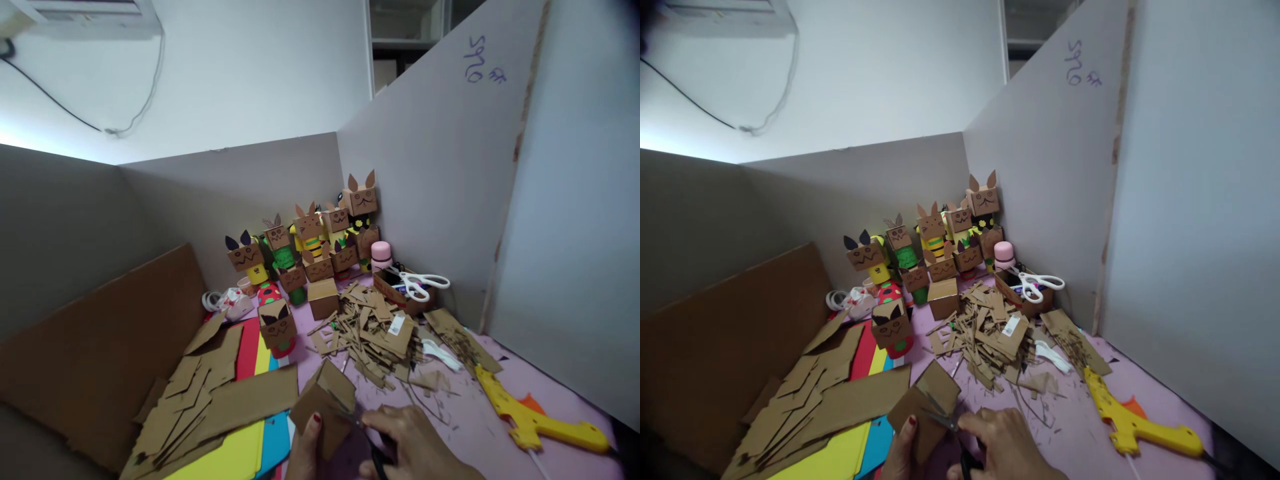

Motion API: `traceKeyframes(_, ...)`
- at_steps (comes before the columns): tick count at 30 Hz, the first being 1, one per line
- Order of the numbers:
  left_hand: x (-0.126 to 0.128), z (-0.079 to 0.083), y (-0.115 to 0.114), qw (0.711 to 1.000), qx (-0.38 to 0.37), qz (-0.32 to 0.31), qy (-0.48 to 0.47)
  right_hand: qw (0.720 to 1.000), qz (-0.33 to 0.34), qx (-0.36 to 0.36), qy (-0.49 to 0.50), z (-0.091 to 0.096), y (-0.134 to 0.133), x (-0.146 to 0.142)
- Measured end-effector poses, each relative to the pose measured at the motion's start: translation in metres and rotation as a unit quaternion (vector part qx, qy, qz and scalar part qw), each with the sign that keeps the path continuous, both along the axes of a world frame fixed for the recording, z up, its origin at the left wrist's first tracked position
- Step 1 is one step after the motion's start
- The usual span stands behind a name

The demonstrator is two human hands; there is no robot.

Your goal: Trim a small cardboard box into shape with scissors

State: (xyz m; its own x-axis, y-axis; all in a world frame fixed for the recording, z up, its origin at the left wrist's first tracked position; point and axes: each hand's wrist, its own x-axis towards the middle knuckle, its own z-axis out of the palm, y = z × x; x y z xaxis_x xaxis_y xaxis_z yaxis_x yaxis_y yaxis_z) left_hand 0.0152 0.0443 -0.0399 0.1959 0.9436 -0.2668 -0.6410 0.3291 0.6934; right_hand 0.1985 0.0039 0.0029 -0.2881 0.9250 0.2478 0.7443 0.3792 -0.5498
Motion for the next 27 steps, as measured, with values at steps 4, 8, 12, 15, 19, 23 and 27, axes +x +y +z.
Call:
traceKeyframes(4,0.001,0.001,-0.001,0.999,-0.017,0.031,-0.009,1.0,0.018,0.008,0.008,-0.002,0.0,0.0)
traceKeyframes(8,0.003,0.007,-0.004,0.998,-0.031,0.046,0.0,1.0,0.019,0.015,0.001,-0.001,0.0,-0.002)
traceKeyframes(12,0.002,0.011,-0.005,0.998,-0.033,0.054,0.013,1.0,0.013,0.008,-0.014,0.001,0.0,-0.005)
traceKeyframes(15,0.002,0.012,-0.004,0.999,-0.006,0.049,0.006,1.0,0.0,0.01,-0.03,0.003,-0.001,-0.005)
traceKeyframes(19,0.001,0.011,-0.004,0.999,0.038,0.03,0.016,0.997,-0.029,0.016,-0.066,0.004,-0.003,-0.003)
traceKeyframes(23,0.001,0.008,-0.004,0.998,0.041,0.024,0.028,0.998,-0.007,0.034,-0.054,0.001,-0.001,-0.001)
traceKeyframes(27,0.001,0.005,-0.005,1.0,0.009,0.017,0.003,0.998,0.001,0.056,-0.037,-0.007,0.0,-0.002)
